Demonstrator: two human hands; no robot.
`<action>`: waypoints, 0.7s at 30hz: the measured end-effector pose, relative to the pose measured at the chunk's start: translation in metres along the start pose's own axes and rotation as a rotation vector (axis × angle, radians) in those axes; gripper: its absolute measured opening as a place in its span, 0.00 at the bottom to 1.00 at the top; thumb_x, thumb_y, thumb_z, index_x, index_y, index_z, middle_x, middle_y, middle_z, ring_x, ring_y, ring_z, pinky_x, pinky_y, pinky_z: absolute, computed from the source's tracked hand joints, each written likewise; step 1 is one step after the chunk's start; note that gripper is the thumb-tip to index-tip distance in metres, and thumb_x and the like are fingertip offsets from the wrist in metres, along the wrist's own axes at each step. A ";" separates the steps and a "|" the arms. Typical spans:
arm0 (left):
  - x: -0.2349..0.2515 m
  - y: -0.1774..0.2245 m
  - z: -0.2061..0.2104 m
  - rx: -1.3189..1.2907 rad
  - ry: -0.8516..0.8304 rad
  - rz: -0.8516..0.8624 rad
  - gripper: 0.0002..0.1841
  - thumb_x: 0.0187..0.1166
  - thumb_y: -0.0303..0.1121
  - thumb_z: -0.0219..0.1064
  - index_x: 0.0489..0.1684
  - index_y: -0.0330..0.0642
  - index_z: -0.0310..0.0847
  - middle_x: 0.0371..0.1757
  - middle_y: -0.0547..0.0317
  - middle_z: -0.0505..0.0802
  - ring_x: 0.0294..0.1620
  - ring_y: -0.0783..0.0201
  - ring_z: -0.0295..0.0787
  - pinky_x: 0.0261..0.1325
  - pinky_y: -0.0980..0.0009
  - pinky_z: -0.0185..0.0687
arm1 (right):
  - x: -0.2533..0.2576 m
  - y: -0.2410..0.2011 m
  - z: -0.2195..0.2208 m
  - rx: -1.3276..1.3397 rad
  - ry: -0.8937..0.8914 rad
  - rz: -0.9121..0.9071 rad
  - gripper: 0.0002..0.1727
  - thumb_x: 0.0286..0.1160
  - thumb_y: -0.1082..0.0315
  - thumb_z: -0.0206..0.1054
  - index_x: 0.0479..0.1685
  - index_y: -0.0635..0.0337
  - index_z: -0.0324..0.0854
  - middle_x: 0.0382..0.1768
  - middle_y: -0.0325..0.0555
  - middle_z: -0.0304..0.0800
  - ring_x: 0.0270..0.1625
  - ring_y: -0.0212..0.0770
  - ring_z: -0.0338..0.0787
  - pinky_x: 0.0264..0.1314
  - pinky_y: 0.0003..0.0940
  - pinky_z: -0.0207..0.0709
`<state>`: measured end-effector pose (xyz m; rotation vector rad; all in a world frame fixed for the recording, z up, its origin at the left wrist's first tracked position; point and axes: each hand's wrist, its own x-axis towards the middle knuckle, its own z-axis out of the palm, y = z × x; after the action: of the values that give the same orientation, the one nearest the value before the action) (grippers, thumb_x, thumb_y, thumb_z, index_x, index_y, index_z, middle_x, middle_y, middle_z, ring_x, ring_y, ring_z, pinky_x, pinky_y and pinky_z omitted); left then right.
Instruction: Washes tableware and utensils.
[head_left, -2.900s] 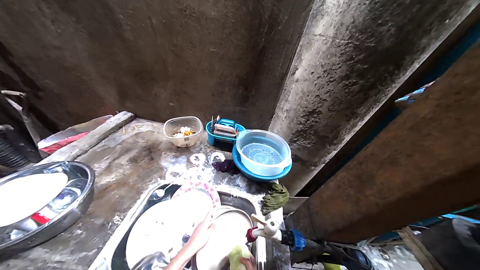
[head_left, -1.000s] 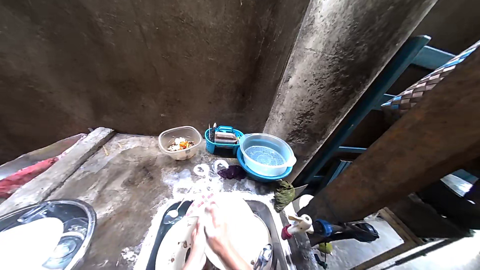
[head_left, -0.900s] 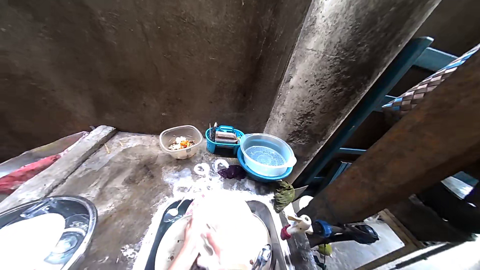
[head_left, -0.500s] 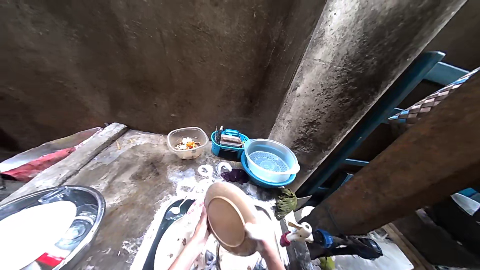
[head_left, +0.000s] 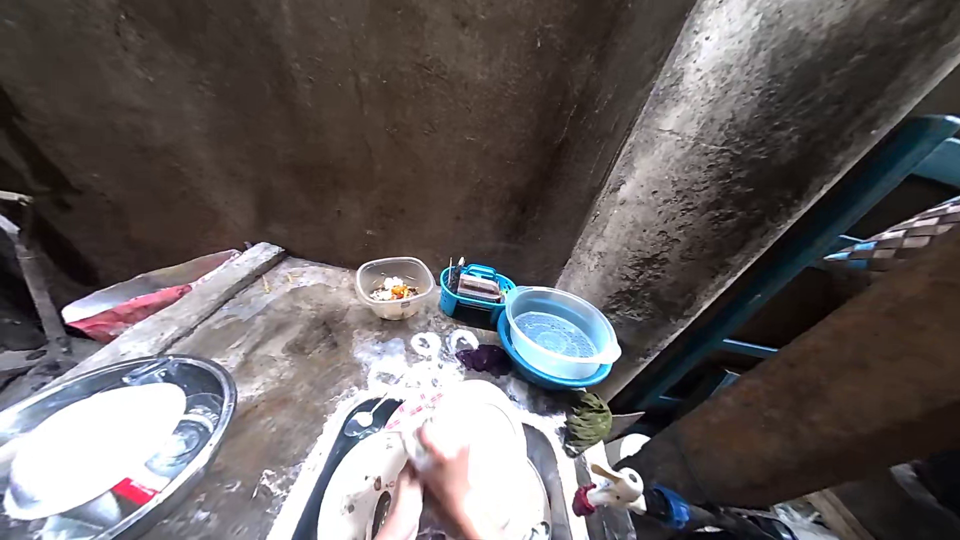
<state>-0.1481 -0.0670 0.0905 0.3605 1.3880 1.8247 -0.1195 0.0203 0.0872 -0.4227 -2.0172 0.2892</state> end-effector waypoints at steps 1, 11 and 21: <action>0.001 0.003 -0.002 0.050 -0.027 0.010 0.20 0.93 0.28 0.43 0.77 0.26 0.65 0.64 0.45 0.85 0.58 0.69 0.83 0.61 0.69 0.81 | 0.021 0.008 -0.001 0.011 -0.030 0.048 0.07 0.55 0.69 0.76 0.22 0.65 0.89 0.23 0.52 0.90 0.28 0.50 0.93 0.29 0.48 0.85; 0.013 0.018 -0.019 0.059 0.043 0.054 0.24 0.93 0.29 0.40 0.83 0.24 0.57 0.67 0.43 0.82 0.59 0.72 0.82 0.63 0.72 0.79 | -0.025 -0.015 -0.012 -0.042 -0.060 0.157 0.11 0.50 0.63 0.74 0.18 0.63 0.89 0.18 0.51 0.89 0.22 0.52 0.91 0.21 0.51 0.80; 0.058 0.074 -0.040 0.701 -0.028 0.523 0.22 0.88 0.26 0.50 0.71 0.15 0.72 0.62 0.25 0.87 0.64 0.51 0.86 0.73 0.61 0.75 | 0.038 0.138 -0.016 -0.209 -0.272 0.650 0.19 0.79 0.65 0.62 0.59 0.69 0.87 0.67 0.70 0.83 0.72 0.70 0.81 0.71 0.64 0.73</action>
<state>-0.2417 -0.0573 0.1297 1.1953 2.0249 1.6367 -0.0975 0.1616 0.0729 -1.2308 -2.1297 0.5573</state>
